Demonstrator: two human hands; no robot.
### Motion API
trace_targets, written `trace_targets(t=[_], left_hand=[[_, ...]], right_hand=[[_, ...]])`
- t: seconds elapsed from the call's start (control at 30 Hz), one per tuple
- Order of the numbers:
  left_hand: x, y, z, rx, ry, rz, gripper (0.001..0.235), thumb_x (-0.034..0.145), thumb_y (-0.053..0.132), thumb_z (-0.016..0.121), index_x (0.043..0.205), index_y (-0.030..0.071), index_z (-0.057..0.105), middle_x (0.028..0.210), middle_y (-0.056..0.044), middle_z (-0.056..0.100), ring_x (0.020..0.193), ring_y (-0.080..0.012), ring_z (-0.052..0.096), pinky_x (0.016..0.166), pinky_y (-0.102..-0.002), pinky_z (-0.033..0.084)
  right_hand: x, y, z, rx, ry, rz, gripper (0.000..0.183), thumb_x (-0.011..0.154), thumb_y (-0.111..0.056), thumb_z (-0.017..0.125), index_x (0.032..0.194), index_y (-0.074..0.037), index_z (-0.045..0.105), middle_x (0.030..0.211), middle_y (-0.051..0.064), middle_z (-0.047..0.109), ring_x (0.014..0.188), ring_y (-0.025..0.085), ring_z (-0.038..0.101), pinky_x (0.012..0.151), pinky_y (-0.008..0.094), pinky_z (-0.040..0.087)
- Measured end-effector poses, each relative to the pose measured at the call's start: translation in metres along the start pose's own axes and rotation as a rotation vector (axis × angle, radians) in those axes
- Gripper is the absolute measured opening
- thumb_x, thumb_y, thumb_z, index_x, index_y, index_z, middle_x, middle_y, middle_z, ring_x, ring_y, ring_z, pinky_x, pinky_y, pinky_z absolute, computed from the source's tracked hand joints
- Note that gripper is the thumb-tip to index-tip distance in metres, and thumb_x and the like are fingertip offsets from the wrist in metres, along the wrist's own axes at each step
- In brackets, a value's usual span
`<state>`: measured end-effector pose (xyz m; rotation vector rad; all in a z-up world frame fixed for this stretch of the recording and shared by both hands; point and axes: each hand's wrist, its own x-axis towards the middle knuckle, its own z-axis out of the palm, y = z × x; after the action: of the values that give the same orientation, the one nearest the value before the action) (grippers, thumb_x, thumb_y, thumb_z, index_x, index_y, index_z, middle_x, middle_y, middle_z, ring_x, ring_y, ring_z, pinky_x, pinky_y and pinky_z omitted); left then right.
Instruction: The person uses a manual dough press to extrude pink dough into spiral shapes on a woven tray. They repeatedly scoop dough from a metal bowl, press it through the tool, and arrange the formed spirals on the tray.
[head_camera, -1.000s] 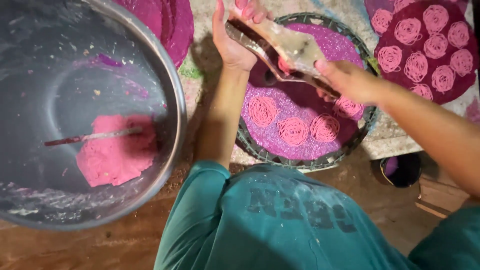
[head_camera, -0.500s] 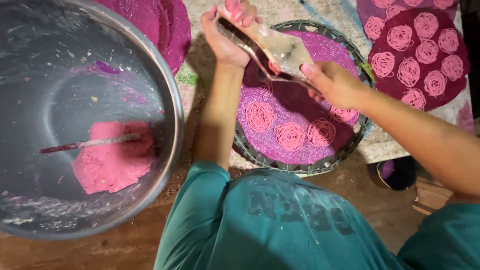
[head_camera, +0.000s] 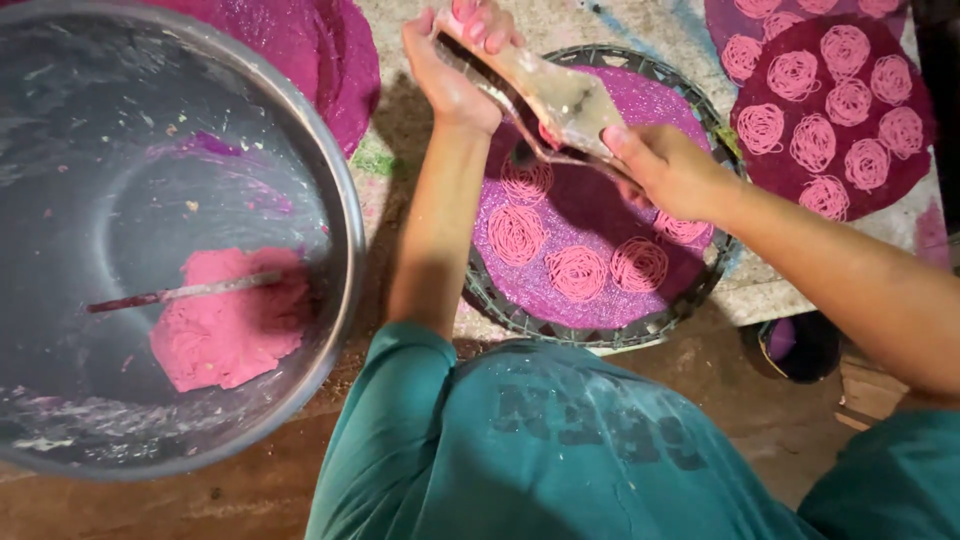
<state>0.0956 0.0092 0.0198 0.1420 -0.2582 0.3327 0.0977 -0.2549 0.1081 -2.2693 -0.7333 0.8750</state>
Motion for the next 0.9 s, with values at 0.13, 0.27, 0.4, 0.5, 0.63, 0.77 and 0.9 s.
trace_targets(t=[0.13,0.27,0.4,0.5,0.63,0.77,0.9], left_hand=[[-0.011,-0.018,-0.008,-0.039,0.143,0.011,0.033,0.092,0.046,0.039,0.083,0.014,0.045,0.069,0.001,0.043,0.067,-0.0175,0.045,0.075,-0.040,0.042],[0.003,-0.039,-0.013,-0.131,0.106,0.013,0.032,0.090,0.044,0.038,0.082,0.014,0.043,0.071,0.000,0.042,0.070,-0.0188,0.046,0.078,-0.042,0.042],[0.013,-0.029,-0.014,-0.043,0.046,-0.045,0.044,0.096,0.050,0.033,0.095,0.009,0.051,0.088,-0.006,0.055,0.087,-0.0229,0.055,0.090,-0.042,0.045],[-0.001,-0.014,-0.024,0.276,0.401,-0.347,0.063,0.096,0.056,0.023,0.113,0.004,0.053,0.107,-0.012,0.064,0.091,-0.0219,0.063,0.082,-0.041,0.052],[-0.027,-0.012,-0.050,1.018,0.378,-0.756,0.080,0.097,0.065,0.011,0.139,0.008,0.050,0.116,-0.010,0.070,0.068,-0.0115,0.057,0.052,-0.029,0.036],[-0.048,-0.010,-0.072,1.126,0.507,-0.821,0.077,0.107,0.062,0.013,0.160,0.007,0.012,0.129,-0.020,0.069,0.058,-0.0115,0.044,0.051,-0.025,0.039],[-0.081,0.010,-0.065,1.490,0.285,-0.587,0.068,0.105,0.048,0.028,0.162,0.010,0.029,0.130,-0.016,0.074,0.058,-0.0111,0.051,0.050,-0.027,0.041]], right_hand=[[-0.008,0.003,-0.010,0.010,-0.046,0.154,0.073,0.102,-0.063,0.029,0.095,-0.001,0.067,0.064,0.008,0.061,0.054,0.019,0.060,0.053,0.035,0.052],[-0.004,0.010,-0.029,-0.169,0.068,0.122,0.070,0.103,-0.062,0.036,0.094,0.000,0.067,0.067,0.008,0.063,0.059,0.017,0.062,0.058,0.034,0.051],[0.003,0.025,-0.029,-0.061,0.106,0.052,0.063,0.106,-0.058,0.042,0.096,0.001,0.064,0.072,0.007,0.062,0.063,0.016,0.061,0.060,0.032,0.051],[0.005,0.037,-0.027,0.037,0.093,0.036,0.049,0.103,-0.054,0.046,0.104,-0.008,0.065,0.073,0.004,0.061,0.062,0.014,0.058,0.057,0.032,0.049],[0.014,0.044,-0.023,0.052,0.056,-0.018,0.052,0.107,-0.053,0.045,0.093,-0.006,0.062,0.071,0.003,0.057,0.062,0.013,0.055,0.058,0.031,0.047],[0.026,0.048,-0.012,0.050,0.134,-0.082,0.053,0.107,-0.055,0.047,0.089,-0.007,0.058,0.070,0.002,0.056,0.062,0.012,0.054,0.059,0.030,0.046],[0.026,0.057,-0.009,0.059,0.167,-0.112,0.055,0.108,-0.059,0.043,0.089,-0.009,0.055,0.071,0.002,0.054,0.063,0.013,0.053,0.060,0.031,0.046]])
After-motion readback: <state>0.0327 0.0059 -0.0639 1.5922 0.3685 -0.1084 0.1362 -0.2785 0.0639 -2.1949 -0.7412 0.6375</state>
